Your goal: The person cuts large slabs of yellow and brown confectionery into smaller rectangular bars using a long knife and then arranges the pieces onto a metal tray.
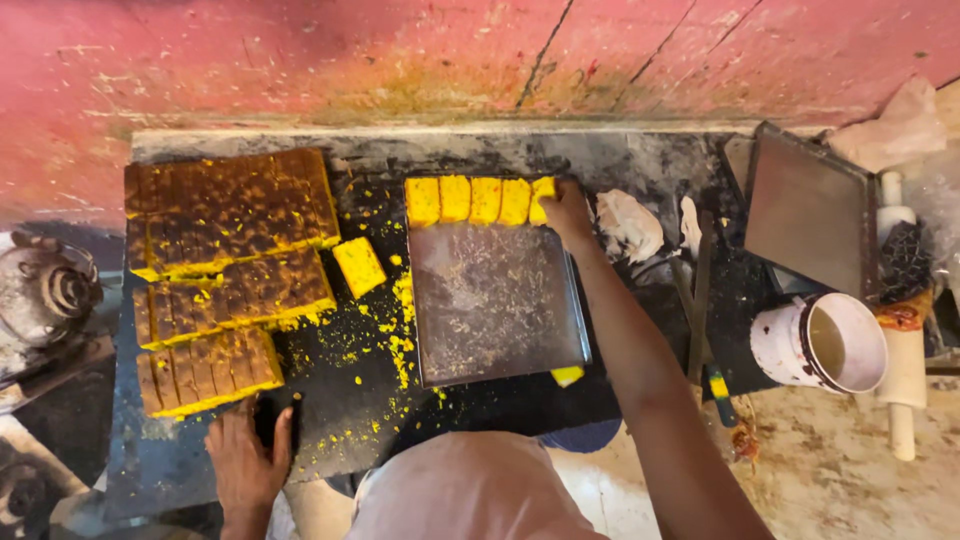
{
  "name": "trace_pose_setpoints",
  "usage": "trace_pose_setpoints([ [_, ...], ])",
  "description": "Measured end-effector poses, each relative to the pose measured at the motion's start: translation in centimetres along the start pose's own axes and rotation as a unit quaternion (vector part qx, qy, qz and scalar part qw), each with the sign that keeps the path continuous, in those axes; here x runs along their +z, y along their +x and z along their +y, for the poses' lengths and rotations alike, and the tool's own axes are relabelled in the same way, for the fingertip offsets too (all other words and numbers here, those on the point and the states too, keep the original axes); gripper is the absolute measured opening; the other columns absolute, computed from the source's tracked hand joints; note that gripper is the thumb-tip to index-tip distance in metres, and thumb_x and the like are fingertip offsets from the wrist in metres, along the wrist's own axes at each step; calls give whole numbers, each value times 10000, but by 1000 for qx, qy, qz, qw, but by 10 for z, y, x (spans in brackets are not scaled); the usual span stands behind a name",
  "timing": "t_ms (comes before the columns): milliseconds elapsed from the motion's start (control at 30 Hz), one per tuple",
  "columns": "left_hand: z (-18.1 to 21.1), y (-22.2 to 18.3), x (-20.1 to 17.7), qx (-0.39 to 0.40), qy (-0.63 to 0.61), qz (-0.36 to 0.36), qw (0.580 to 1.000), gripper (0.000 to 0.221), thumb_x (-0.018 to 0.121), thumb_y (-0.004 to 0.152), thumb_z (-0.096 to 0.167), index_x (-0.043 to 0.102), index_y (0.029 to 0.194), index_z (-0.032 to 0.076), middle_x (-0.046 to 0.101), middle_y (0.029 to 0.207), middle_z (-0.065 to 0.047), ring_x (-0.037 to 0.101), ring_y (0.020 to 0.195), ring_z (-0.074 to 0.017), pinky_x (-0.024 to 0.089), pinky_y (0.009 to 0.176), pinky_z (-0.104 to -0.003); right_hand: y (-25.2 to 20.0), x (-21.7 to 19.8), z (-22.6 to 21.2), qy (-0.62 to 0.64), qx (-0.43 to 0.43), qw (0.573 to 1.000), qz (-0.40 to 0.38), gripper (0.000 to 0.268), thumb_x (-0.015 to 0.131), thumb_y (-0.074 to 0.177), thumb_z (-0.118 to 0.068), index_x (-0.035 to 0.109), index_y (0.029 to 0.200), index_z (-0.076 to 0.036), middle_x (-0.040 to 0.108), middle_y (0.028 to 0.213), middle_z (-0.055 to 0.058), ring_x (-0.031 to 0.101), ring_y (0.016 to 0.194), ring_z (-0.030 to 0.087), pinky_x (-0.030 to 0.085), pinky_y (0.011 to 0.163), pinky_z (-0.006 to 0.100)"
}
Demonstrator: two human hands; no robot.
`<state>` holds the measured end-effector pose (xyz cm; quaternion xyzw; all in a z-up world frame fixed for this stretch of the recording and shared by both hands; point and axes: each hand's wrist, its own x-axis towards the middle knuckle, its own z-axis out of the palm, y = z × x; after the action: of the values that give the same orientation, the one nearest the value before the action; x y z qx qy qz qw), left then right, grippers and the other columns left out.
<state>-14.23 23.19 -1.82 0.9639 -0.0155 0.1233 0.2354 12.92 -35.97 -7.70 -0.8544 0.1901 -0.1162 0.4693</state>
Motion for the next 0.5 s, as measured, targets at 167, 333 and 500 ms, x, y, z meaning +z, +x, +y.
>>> trace_pose_setpoints([
  [167, 0, 2, -2, -3, 15, -21, 1000, 617, 681, 928, 379, 565, 1397, -5, 596, 1147, -204, 526, 1099, -400, 408, 965, -500, -25, -22, -37, -282, -149, 946, 49, 641, 851, 801, -229, 557, 1300, 43, 598, 1173, 298, 577, 1097, 475, 488, 934, 526],
  [333, -3, 0, 1, -6, 17, -19, 1000, 611, 674, 932, 381, 559, 1399, 3, 598, 1150, -197, 527, 1110, -395, 405, 974, -502, -49, -21, -46, -329, -155, 931, 26, 702, 863, 754, -312, 553, 1289, 22, 599, 1167, 285, 578, 1104, 485, 473, 916, 558],
  [500, -3, -1, 4, 4, 21, -12, 1000, 597, 675, 932, 380, 556, 1386, 12, 600, 1164, -192, 528, 1125, -394, 407, 982, -506, -34, -14, -19, -204, -222, 953, 30, 801, 835, 784, -281, 488, 1418, 66, 607, 1250, 284, 585, 1151, 474, 482, 986, 519],
])
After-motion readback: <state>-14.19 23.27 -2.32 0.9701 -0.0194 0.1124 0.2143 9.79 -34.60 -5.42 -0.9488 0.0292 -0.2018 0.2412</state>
